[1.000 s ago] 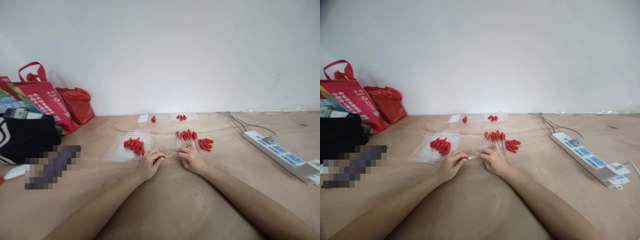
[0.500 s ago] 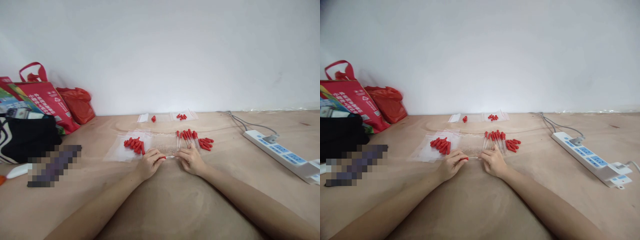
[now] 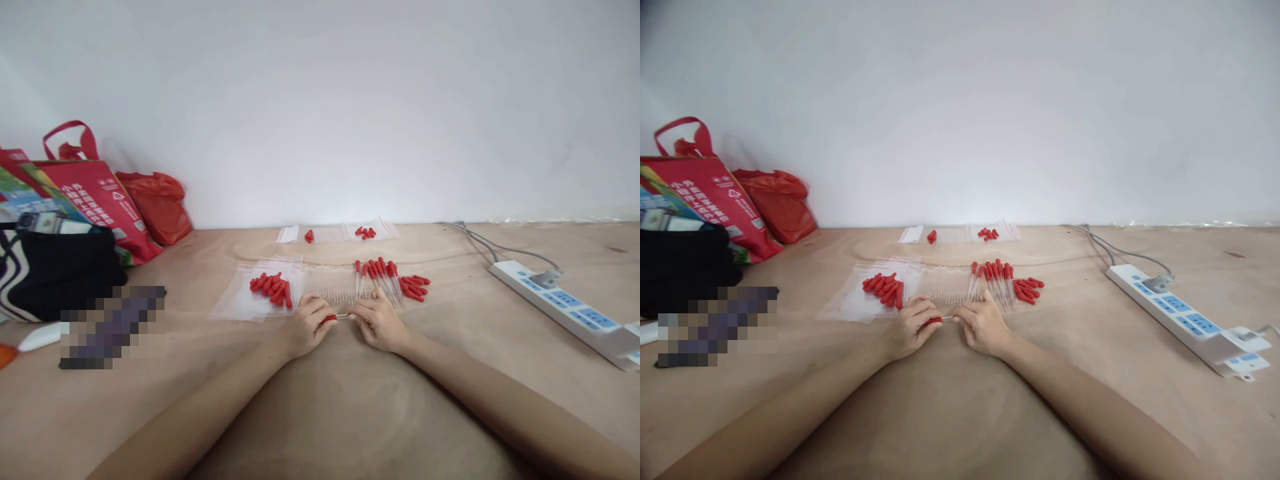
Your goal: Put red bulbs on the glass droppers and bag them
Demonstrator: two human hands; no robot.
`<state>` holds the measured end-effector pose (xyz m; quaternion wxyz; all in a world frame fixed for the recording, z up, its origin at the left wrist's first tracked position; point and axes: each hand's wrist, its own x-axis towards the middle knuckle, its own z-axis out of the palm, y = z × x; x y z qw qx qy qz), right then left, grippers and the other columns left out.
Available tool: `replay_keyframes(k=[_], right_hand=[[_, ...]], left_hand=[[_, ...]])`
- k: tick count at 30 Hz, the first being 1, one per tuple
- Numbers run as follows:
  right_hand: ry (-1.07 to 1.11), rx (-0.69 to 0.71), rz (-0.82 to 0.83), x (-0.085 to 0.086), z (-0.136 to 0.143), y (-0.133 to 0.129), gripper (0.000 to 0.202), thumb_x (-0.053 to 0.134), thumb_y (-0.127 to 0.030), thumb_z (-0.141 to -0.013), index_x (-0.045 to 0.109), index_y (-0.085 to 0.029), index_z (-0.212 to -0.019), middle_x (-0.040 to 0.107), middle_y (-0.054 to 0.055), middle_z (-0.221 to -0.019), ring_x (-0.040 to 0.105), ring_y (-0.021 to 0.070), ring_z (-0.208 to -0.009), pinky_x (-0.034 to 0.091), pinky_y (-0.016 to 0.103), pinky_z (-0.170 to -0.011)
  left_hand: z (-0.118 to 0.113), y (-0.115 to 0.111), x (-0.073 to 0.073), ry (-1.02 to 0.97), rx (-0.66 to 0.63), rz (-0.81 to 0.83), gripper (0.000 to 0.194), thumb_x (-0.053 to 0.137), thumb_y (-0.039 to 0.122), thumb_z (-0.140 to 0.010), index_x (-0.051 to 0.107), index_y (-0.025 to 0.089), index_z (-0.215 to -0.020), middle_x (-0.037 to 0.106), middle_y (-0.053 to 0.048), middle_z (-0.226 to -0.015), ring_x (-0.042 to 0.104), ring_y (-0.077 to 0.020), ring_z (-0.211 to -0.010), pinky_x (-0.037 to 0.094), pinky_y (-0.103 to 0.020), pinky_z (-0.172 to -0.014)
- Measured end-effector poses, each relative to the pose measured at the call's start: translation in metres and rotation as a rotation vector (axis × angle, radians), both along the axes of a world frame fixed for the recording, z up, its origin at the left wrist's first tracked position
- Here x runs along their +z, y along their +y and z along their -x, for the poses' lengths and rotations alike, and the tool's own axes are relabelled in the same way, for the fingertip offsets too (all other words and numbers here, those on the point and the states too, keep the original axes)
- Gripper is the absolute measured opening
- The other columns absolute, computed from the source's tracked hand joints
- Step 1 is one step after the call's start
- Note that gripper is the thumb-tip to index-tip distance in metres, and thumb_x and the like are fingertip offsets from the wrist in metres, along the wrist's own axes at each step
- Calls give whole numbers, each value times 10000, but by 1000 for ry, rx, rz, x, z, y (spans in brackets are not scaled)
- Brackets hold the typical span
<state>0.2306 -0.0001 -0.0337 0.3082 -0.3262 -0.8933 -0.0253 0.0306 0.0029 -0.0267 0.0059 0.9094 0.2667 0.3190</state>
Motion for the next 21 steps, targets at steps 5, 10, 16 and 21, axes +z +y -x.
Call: replay_keyframes(k=[5, 10, 16, 21], right_hand=[[-4, -23, 46, -2, 4, 1, 228, 343, -161, -833, 557, -157, -754, 577, 18, -646, 445, 113, -570, 204, 281, -645], [-31, -37, 125, -4, 4, 3, 226, 345, -183, -852, 555, -159, -770, 597, 20, -661, 472, 114, -580, 210, 277, -644], [-59, -45, 184, 1, 8, 0, 219, 339, -191, -870, 556, -165, -867, 614, 29, -762, 511, 122, -671, 220, 272, -659], [-171, -90, 111, 10, 7, 0, 196, 382, -181, -846, 573, -173, -890, 605, 51, -822, 512, 149, -746, 224, 292, -676]], left_hand=[[0, 3, 2, 60, 24, -2, 170, 385, 180, -855, 543, 165, -795, 600, -15, -729, 543, -123, -705, 333, -343, -872], [3, 8, 4, 129, -5, -42, 187, 377, 187, -869, 551, 167, -804, 618, -23, -757, 555, -124, -707, 320, -345, -877], [3, 9, 4, 113, 79, -44, 184, 377, 188, -880, 558, 175, -846, 635, -18, -792, 566, -127, -728, 297, -350, -876], [2, 5, 5, 111, 144, -59, 151, 425, 206, -865, 559, 200, -934, 635, -18, -858, 566, -145, -801, 260, -364, -896]])
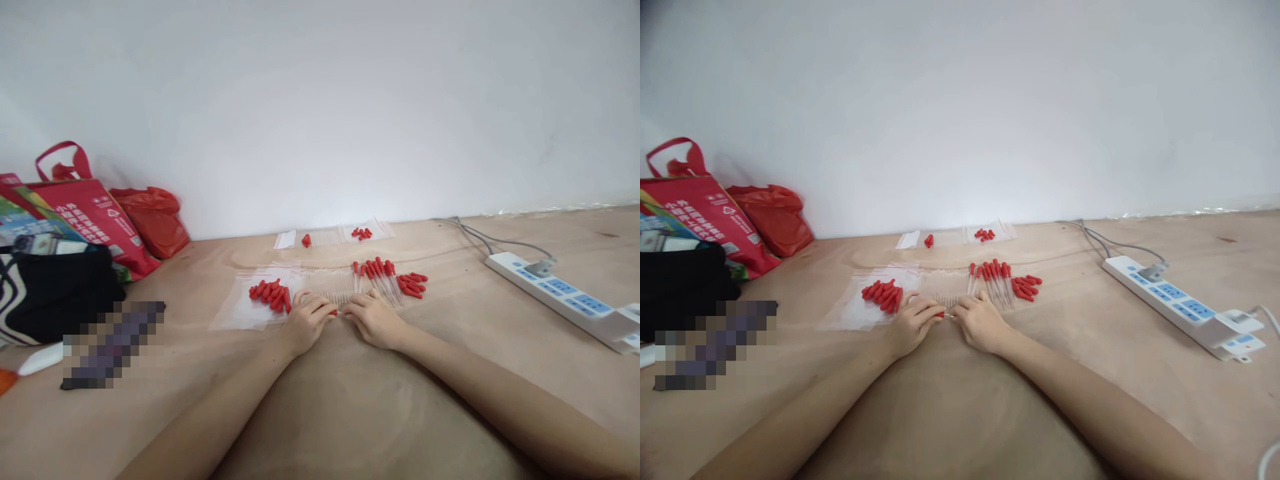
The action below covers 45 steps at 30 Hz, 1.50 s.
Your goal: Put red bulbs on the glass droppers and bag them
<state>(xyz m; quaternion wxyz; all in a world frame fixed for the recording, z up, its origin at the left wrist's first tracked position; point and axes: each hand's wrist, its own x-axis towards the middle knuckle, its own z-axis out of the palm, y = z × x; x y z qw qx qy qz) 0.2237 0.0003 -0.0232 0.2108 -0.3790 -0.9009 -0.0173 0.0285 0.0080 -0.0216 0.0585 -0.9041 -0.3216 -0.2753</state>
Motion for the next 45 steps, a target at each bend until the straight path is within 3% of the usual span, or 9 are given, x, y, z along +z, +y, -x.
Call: replay_keyframes(k=[3, 6, 10, 14, 18, 26, 31, 40, 45], right_hand=[[41, -129, -13, 5, -8, 8, 183, 394, -179, -829, 576, -160, -836, 610, 60, -799, 521, 160, -749, 234, 300, -687], [145, -374, 46, 8, -18, 21, 181, 384, -196, -817, 556, -160, -862, 630, 61, -816, 545, 174, -767, 255, 290, -671], [183, -673, 146, 9, -24, 37, 222, 386, -203, -796, 497, -157, -983, 647, 55, -783, 567, 207, -743, 269, 296, -648], [108, -770, 171, 7, -18, 47, 178, 398, -212, -785, 497, -163, -924, 642, 75, -771, 570, 228, -750, 273, 313, -655], [69, -786, 168, 5, -15, 54, 146, 400, -217, -782, 526, -173, -840, 642, 74, -785, 571, 216, -758, 276, 317, -664], [98, -686, 127, 5, -12, 54, 225, 417, -334, -807, 592, -202, -757, 653, 41, -817, 564, 196, -771, 277, 336, -739], [5, -752, 165, 9, -4, 54, 387, 321, -350, -854, 635, -175, -710, 661, 96, -786, 572, 214, -754, 271, 379, -772], [-159, -815, 299, 14, 12, 67, 265, 405, -118, -766, 666, -164, -783, 659, 134, -833, 563, 268, -849, 205, 442, -780], [-170, -812, 306, 14, 11, 62, 284, 386, -146, -783, 670, -153, -770, 657, 140, -811, 570, 255, -804, 206, 436, -787]], left_hand=[[2, 0, 2, -65, 138, -82, 292, 484, 272, -829, 488, 164, -1101, 597, -88, -999, 520, -207, -945, 269, -383, -892], [8, 5, 10, -89, 351, -100, 398, 533, 316, -780, 470, 136, -1128, 559, -131, -1048, 484, -257, -987, 279, -415, -867], [25, 17, 30, 29, 600, 67, 225, 557, 309, -745, 573, 186, -932, 570, -93, -958, 486, -264, -954, 297, -417, -803], [45, 27, 50, 139, 729, 271, 193, 554, 342, -732, 580, 202, -863, 570, -75, -914, 483, -263, -956, 307, -407, -796], [57, 31, 58, 234, 772, 401, 224, 575, 348, -706, 580, 215, -886, 570, -74, -944, 487, -274, -964, 324, -401, -783], [63, 36, 58, 287, 748, 424, 200, 586, 298, -699, 593, 204, -876, 567, -60, -871, 524, -239, -892, 376, -313, -702], [64, 37, 56, 262, 714, 429, 208, 625, 298, -660, 585, 186, -831, 561, -46, -840, 538, -210, -845, 396, -273, -670], [67, 38, 57, 247, 706, 451, 165, 607, 270, -681, 591, 188, -824, 594, -37, -831, 564, -191, -798, 397, -254, -647], [66, 37, 59, 192, 724, 469, 108, 602, 238, -675, 575, 175, -758, 618, -30, -760, 573, -191, -757, 384, -253, -623]])
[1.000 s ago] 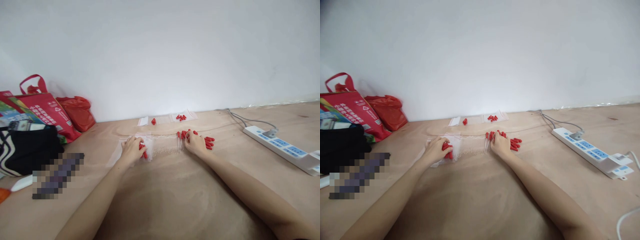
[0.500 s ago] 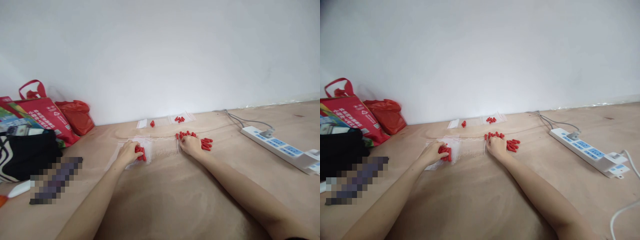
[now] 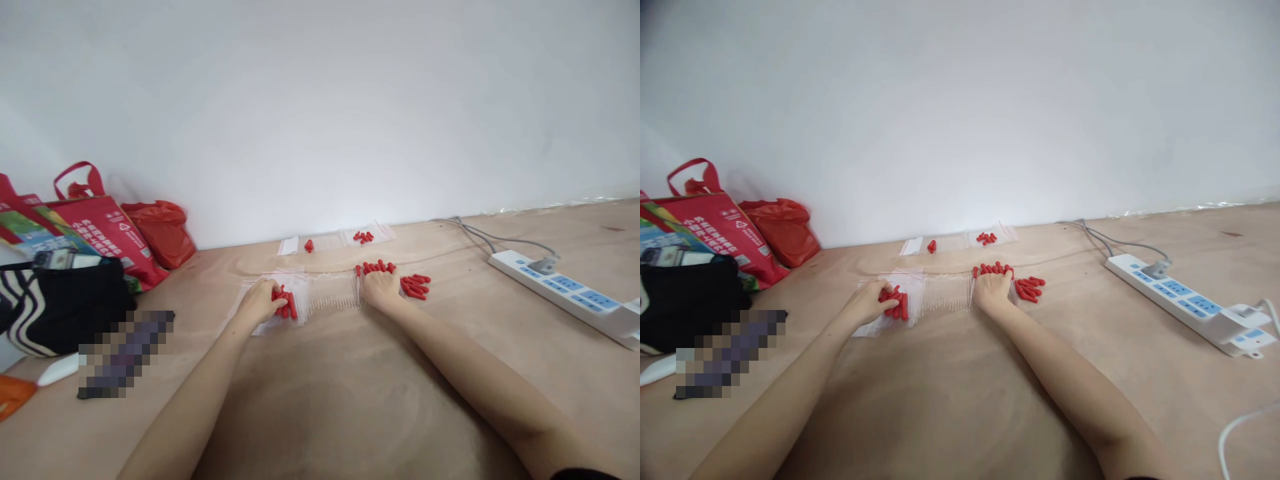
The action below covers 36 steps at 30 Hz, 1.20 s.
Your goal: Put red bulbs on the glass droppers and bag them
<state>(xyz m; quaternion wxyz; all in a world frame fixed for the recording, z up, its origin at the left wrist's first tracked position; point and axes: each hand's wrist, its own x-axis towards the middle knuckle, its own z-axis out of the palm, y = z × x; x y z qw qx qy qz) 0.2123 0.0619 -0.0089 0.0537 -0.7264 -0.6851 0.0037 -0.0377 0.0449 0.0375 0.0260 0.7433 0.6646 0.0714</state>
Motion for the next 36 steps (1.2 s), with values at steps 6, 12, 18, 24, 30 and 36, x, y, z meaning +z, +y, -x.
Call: replay_keyframes(k=[6, 12, 18, 24, 30, 36], right_hand=[[39, 128, -88, 4, -10, -23, 300, 345, -194, -826, 593, -183, -995, 631, 146, -787, 558, 279, -840, 211, 432, -765], [73, 199, -254, -10, -28, -44, 274, 305, -34, -760, 525, -97, -910, 609, 124, -755, 552, 234, -704, 253, 362, -718], [397, 432, -500, -34, -33, -47, 445, 290, -4, -744, 446, -145, -1136, 603, 100, -978, 537, 174, -828, 290, 306, -734], [491, 481, -448, -33, -22, -52, 258, 329, -93, -804, 521, -169, -959, 614, 59, -895, 542, 158, -756, 288, 300, -703], [500, 561, -412, -31, -21, -54, 156, 372, -204, -857, 526, -185, -860, 624, 25, -839, 543, 139, -730, 260, 302, -728], [434, 627, -418, -33, -18, -55, 155, 378, -194, -862, 531, -181, -883, 628, 30, -840, 543, 140, -735, 254, 307, -746]], left_hand=[[0, 0, 1, -51, 33, 25, 119, 561, 264, -717, 587, 186, -631, 626, 0, -645, 584, -160, -664, 376, -224, -567], [-6, -1, 8, -60, 104, -85, 101, 551, 249, -727, 589, 171, -676, 639, -52, -773, 587, -202, -752, 389, -255, -600], [-43, -12, -27, -532, -139, -189, 97, 475, 209, -782, 545, 167, -834, 626, -6, -695, 609, -138, -634, 446, -224, -575], [-69, -27, -72, -813, -393, -221, 245, 411, 145, -802, 545, 155, -1007, 552, -73, -938, 606, -113, -674, 514, -253, -623], [-70, -30, -70, -799, -402, -210, 123, 503, 193, -784, 607, 162, -844, 530, -23, -815, 554, -78, -565, 496, -203, -521], [-72, -33, -65, -706, -457, -274, 119, 497, 189, -805, 608, 174, -845, 569, -24, -802, 548, -99, -614, 470, -208, -539]])
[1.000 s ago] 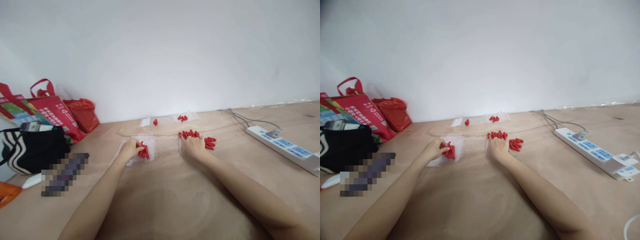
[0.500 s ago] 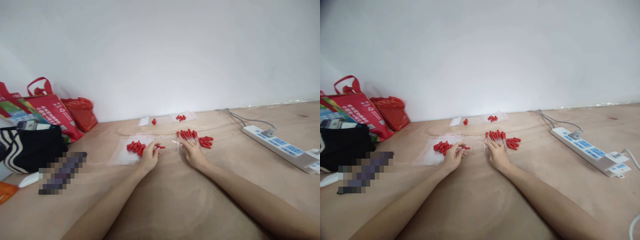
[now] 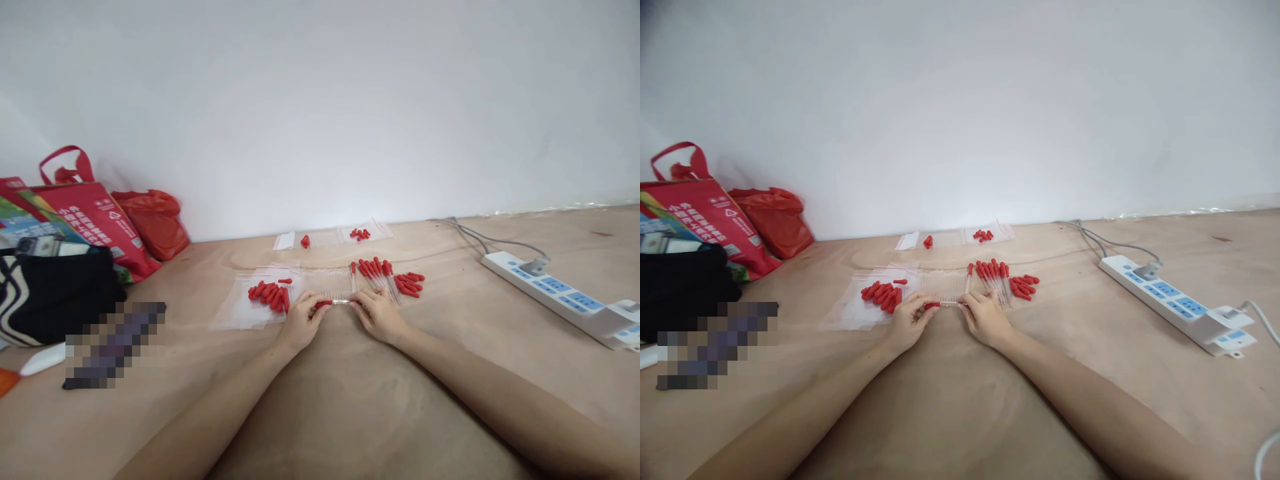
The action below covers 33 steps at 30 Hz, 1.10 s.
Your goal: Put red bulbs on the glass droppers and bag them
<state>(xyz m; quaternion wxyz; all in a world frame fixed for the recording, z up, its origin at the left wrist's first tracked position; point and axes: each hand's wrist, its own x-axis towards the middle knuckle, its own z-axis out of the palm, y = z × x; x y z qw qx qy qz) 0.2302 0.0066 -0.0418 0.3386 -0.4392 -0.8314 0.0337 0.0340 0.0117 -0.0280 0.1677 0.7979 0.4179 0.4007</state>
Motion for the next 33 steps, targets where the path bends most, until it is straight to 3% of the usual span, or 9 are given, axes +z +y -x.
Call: replay_keyframes(k=[6, 17, 33], right_hand=[[-6, 55, -29, 0, -1, 0, 161, 389, -189, -858, 550, -189, -858, 618, 16, -787, 530, 128, -703, 257, 301, -739], [-19, 128, -37, 0, -3, 9, 190, 420, -195, -844, 610, -194, -836, 630, 16, -756, 531, 116, -683, 240, 305, -747], [-127, 127, -113, 7, 3, -1, 221, 381, -176, -830, 599, -174, -793, 615, 14, -675, 455, 115, -588, 211, 313, -697]], left_hand=[[1, -1, 4, 57, -26, -136, 119, 488, 210, -823, 603, 181, -832, 636, -29, -813, 578, -157, -795, 451, -287, -722], [3, 0, 2, 110, -76, -144, 159, 467, 240, -829, 604, 184, -772, 660, -15, -721, 598, -150, -697, 421, -287, -682], [-1, -9, 8, 265, -115, -250, 142, 426, 211, -835, 557, 181, -789, 641, -23, -749, 573, -150, -715, 362, -342, -811]])
